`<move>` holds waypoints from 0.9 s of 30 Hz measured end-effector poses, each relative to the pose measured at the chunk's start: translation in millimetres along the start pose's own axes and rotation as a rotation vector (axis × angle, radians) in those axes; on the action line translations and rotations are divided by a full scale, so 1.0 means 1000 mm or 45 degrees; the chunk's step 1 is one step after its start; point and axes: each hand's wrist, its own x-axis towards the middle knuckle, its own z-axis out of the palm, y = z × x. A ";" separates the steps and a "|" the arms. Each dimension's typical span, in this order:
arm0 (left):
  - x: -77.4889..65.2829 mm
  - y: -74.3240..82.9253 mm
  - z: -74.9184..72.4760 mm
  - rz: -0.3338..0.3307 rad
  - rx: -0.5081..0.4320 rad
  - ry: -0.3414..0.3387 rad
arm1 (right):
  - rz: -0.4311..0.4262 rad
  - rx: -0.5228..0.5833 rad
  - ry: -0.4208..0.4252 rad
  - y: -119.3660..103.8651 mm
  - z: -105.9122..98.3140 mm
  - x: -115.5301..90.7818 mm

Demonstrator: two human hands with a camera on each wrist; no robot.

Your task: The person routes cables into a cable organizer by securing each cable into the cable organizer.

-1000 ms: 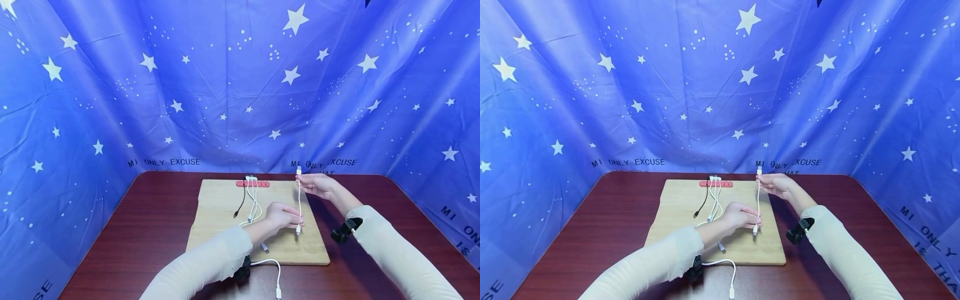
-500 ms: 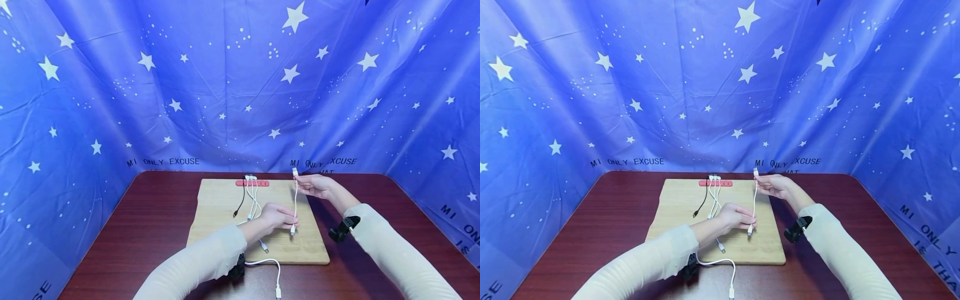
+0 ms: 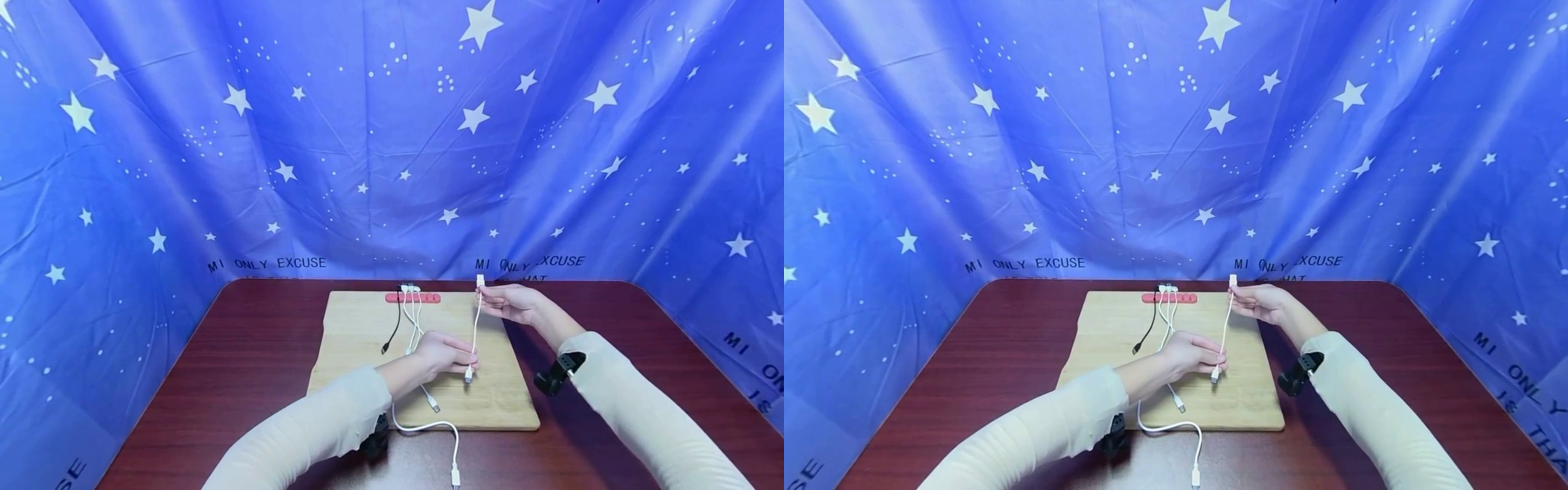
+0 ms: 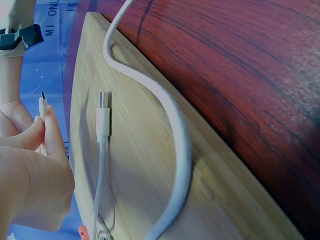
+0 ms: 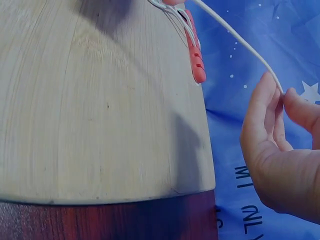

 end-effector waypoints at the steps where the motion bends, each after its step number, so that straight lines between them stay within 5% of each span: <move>1: 0.000 0.000 -0.001 0.002 -0.005 0.004 | -0.008 -0.010 0.000 0.000 0.000 0.000; 15: -0.005 0.005 -0.014 0.023 -0.033 -0.043 | -0.045 0.059 0.074 0.005 0.011 0.017; 27: -0.008 0.008 -0.021 0.041 -0.085 0.049 | -0.052 0.096 0.122 0.009 0.027 0.040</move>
